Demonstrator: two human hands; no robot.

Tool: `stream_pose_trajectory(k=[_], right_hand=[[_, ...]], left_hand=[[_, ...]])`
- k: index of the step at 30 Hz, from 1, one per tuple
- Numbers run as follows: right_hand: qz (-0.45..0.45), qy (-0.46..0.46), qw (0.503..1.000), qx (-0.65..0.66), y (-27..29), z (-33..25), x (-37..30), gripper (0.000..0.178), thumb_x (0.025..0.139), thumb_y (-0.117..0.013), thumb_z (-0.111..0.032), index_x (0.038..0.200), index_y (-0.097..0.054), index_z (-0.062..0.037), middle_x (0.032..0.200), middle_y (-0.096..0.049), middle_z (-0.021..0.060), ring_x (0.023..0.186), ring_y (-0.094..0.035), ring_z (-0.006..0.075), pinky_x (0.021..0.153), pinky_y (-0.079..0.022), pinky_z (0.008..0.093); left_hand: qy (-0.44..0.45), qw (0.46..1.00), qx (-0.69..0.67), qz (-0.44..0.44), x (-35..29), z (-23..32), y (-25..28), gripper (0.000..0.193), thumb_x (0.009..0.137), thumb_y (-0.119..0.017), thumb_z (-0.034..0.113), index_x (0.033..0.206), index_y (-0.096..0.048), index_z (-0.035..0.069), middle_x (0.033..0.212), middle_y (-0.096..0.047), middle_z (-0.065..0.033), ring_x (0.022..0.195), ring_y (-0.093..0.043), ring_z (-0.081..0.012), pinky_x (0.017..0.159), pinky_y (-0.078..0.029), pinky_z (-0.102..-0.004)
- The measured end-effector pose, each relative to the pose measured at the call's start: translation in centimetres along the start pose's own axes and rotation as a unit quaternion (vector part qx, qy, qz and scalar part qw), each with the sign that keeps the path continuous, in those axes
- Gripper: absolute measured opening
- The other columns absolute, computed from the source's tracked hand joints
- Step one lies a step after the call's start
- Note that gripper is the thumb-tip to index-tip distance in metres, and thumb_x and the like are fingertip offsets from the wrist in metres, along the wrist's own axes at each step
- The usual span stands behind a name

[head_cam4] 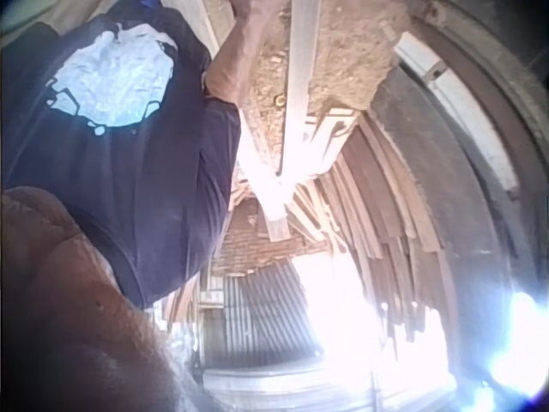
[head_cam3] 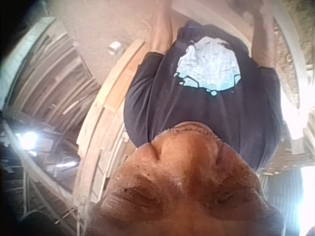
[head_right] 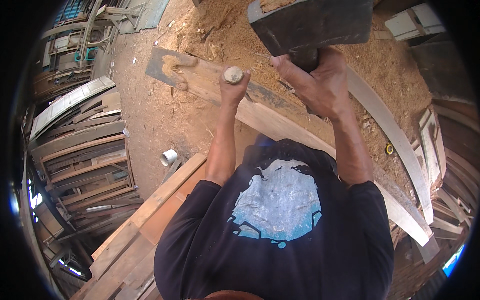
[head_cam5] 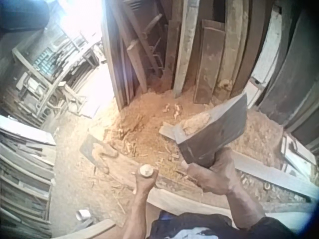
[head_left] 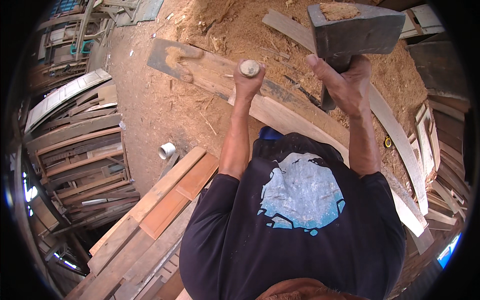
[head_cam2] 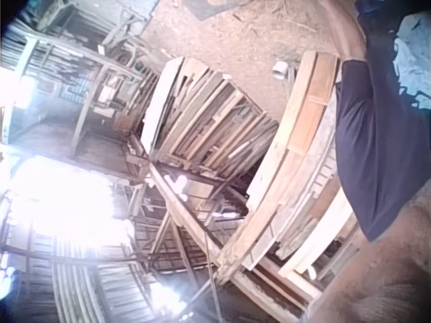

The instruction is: The person selects a wooden plank from a pile, then uses a chisel and a wooden mallet to shape the end of the plank. The person repeatedly strikes the chisel to remove wood and refine the shape.

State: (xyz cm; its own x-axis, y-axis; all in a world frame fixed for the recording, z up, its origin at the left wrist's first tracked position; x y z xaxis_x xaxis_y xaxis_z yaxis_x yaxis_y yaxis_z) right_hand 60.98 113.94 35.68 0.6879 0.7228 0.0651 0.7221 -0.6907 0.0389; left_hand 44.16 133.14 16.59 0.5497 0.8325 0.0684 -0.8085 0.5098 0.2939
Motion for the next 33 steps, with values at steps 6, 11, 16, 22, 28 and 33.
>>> stream_pose_trajectory(k=[6,11,16,22,28,33], right_hand=[[0.035,0.027,0.999,-0.012,0.3,-0.5,0.7,0.023,0.086,-0.079,-0.021,0.092,-0.069,-0.0009,0.077,-0.068,0.0025,0.067,-0.061,0.0089,0.059,-0.049,0.0254],[0.090,0.085,0.992,-0.026,0.9,-2.3,1.7,0.027,0.085,-0.080,-0.022,0.091,-0.068,0.0007,0.069,-0.065,0.0035,0.061,-0.062,0.0115,0.055,-0.049,0.0251],[0.154,0.166,0.972,0.057,-0.4,-1.0,2.8,0.022,0.087,-0.078,-0.019,0.093,-0.068,0.0001,0.072,-0.065,0.0027,0.061,-0.062,0.0110,0.057,-0.049,0.0248],[-0.103,0.050,0.966,-0.233,-4.6,5.9,2.8,0.027,0.087,-0.073,-0.024,0.101,-0.068,-0.0023,0.076,-0.069,0.0105,0.072,-0.067,0.0228,0.063,-0.052,0.0364],[-0.133,0.006,0.949,-0.287,-2.7,8.6,3.1,0.031,0.083,-0.070,-0.026,0.098,-0.067,0.0008,0.077,-0.066,0.0216,0.076,-0.067,0.0356,0.070,-0.052,0.0466],[-0.085,-0.025,0.974,-0.208,-3.0,8.8,2.9,0.030,0.084,-0.068,-0.024,0.102,-0.066,-0.0011,0.081,-0.068,0.0215,0.079,-0.067,0.0376,0.072,-0.052,0.0467]], left_hand=[[-0.017,0.998,0.045,-0.030,-0.2,-0.3,-0.7,0.028,0.077,-0.082,0.012,0.084,-0.055,0.006,0.072,-0.060,-0.0010,0.067,-0.055,-0.0086,0.062,-0.048,-0.0261],[-0.010,0.998,0.051,-0.026,-0.5,-0.2,-1.4,0.028,0.078,-0.081,0.013,0.084,-0.055,0.005,0.072,-0.060,-0.0024,0.068,-0.056,-0.0091,0.063,-0.049,-0.0272],[-0.004,0.999,0.033,-0.024,-0.6,-0.5,-1.4,0.029,0.077,-0.081,0.014,0.084,-0.055,0.005,0.072,-0.061,-0.0034,0.068,-0.056,-0.0098,0.063,-0.049,-0.0280],[-0.014,0.998,0.053,-0.038,-0.8,-0.7,-2.0,0.026,0.074,-0.078,0.009,0.091,-0.060,0.003,0.078,-0.066,-0.0078,0.075,-0.063,-0.0132,0.068,-0.051,-0.0300],[-0.066,0.990,0.120,-0.046,-1.5,-0.1,-2.4,0.025,0.076,-0.079,0.010,0.088,-0.059,0.002,0.075,-0.064,-0.0059,0.071,-0.060,-0.0126,0.064,-0.050,-0.0311],[-0.023,0.994,0.084,-0.065,-1.7,0.2,-2.2,0.023,0.075,-0.076,0.009,0.091,-0.059,0.003,0.079,-0.066,-0.0087,0.072,-0.063,-0.0156,0.068,-0.052,-0.0313]])
Point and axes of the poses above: each hand's wrist, its own x-axis towards the middle knuckle, its own y-axis out of the back of the hand, z = x × y, the point moved 1 cm from there along x, towards the middle knuckle
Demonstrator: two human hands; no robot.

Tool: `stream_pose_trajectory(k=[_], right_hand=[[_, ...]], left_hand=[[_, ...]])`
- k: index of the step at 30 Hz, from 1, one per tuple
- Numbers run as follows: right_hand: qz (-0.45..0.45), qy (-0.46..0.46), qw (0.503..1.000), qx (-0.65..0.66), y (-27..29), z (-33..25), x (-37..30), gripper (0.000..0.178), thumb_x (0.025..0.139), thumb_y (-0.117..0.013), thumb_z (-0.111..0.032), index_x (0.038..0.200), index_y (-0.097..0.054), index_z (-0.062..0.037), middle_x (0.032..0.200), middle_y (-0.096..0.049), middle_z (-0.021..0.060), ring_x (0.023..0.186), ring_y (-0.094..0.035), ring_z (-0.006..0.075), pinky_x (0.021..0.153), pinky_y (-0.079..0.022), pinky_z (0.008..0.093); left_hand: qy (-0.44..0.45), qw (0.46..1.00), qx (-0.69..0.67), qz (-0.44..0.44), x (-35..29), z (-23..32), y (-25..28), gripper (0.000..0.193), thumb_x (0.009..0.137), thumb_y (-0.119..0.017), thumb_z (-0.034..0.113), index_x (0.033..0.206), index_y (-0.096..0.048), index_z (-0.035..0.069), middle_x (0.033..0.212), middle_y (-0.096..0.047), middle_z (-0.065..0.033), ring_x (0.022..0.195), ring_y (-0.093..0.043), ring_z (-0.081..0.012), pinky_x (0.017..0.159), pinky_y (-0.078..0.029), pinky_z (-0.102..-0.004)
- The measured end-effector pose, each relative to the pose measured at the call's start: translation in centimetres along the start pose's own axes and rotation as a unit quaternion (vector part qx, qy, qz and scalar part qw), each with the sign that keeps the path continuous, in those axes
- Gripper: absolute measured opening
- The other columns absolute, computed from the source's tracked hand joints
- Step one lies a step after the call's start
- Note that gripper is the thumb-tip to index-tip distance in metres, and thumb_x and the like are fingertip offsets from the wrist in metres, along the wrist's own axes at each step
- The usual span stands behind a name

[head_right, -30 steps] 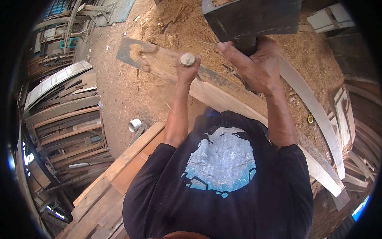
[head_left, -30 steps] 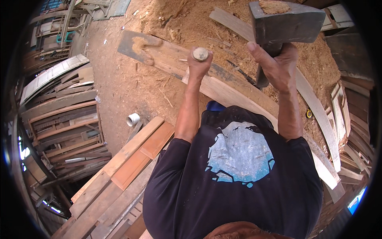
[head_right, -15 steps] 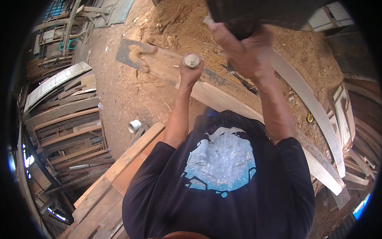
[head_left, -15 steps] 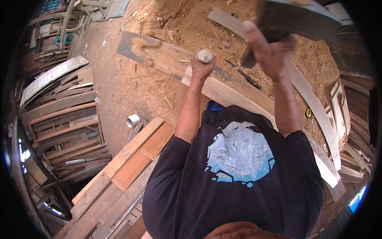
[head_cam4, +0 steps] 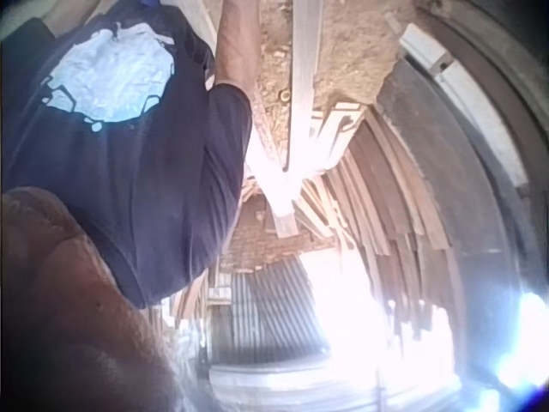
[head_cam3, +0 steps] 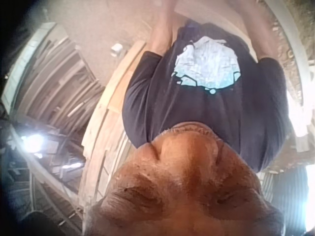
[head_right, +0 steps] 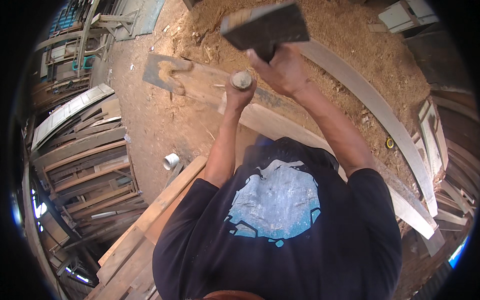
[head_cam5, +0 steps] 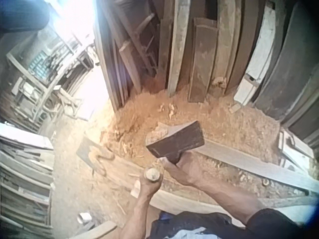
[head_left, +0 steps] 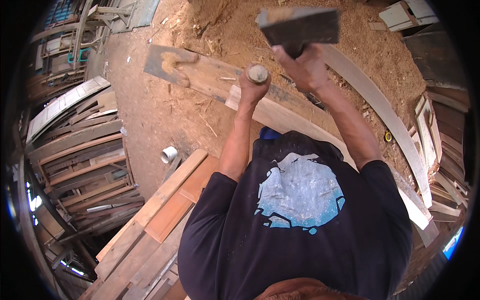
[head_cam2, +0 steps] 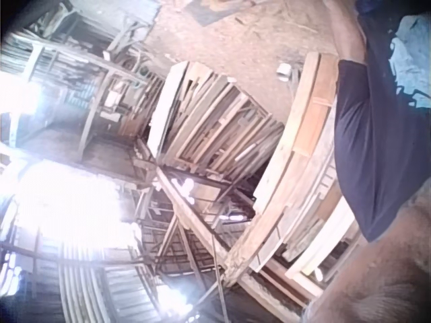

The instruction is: The person selects a wooden plank from a pile, then uses a chisel and a wooden mallet to shape the end of the plank. The person repeatedly strikes the chisel to remove wood and refine the shape.

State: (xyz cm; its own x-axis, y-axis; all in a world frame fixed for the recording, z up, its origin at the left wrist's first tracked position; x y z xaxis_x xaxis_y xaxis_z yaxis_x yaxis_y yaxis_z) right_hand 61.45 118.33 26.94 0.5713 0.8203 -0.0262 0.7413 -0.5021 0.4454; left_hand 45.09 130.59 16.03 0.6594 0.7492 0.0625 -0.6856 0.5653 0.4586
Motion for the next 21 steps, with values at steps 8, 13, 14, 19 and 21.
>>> stream_pose_trajectory(k=[8,13,14,19,21], right_hand=[[-0.078,-0.058,0.994,-0.056,0.4,0.8,-0.4,0.030,0.083,-0.066,-0.027,0.099,-0.067,-0.0017,0.085,-0.070,0.0190,0.081,-0.068,0.0353,0.072,-0.052,0.0428],[0.089,0.016,0.979,0.185,0.2,-1.7,-0.9,0.029,0.084,-0.066,-0.027,0.094,-0.067,-0.0004,0.075,-0.068,0.0174,0.069,-0.065,0.0346,0.067,-0.051,0.0426],[0.083,0.009,0.978,0.192,-0.1,-1.8,-1.0,0.029,0.084,-0.067,-0.027,0.094,-0.067,-0.0003,0.075,-0.068,0.0179,0.069,-0.066,0.0353,0.067,-0.051,0.0434],[-0.115,0.046,0.981,-0.150,-1.1,-0.3,-0.6,0.023,0.080,-0.071,-0.019,0.092,-0.066,0.0000,0.078,-0.067,0.0212,0.074,-0.067,0.0358,0.069,-0.053,0.0437],[-0.172,0.003,0.962,-0.212,-0.6,0.7,-0.7,0.022,0.079,-0.071,-0.017,0.092,-0.066,-0.0001,0.080,-0.067,0.0231,0.076,-0.067,0.0385,0.070,-0.053,0.0458]], left_hand=[[-0.019,1.000,0.017,-0.003,0.0,0.4,-0.3,0.026,0.076,-0.078,0.010,0.089,-0.057,0.004,0.076,-0.064,-0.0084,0.070,-0.061,-0.0175,0.066,-0.051,-0.0324],[-0.029,0.999,0.026,0.011,-0.6,0.6,0.2,0.026,0.076,-0.079,0.009,0.085,-0.055,0.003,0.074,-0.062,-0.0065,0.070,-0.059,-0.0142,0.065,-0.050,-0.0315],[-0.034,0.999,0.025,0.020,-0.7,0.7,0.3,0.026,0.076,-0.079,0.009,0.085,-0.055,0.003,0.074,-0.062,-0.0061,0.070,-0.059,-0.0137,0.065,-0.050,-0.0315],[-0.030,0.999,-0.034,-0.026,-0.5,1.4,0.1,0.033,0.076,-0.076,0.005,0.106,-0.062,0.000,0.094,-0.069,-0.0091,0.087,-0.065,-0.0146,0.077,-0.052,-0.0306],[-0.036,0.998,-0.034,-0.028,-0.7,1.4,-0.1,0.036,0.076,-0.077,0.005,0.108,-0.062,0.000,0.096,-0.069,-0.0093,0.088,-0.065,-0.0152,0.078,-0.052,-0.0308]])
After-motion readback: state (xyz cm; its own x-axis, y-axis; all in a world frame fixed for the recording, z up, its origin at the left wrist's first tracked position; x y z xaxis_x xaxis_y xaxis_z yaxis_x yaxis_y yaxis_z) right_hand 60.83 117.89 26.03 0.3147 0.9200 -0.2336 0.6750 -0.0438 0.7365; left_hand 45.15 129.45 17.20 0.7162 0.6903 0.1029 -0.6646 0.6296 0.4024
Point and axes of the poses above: each hand's wrist, its own x-axis towards the middle knuckle, its own y-axis out of the back of the hand, z = x × y, the point moved 1 cm from there along x, towards the middle knuckle
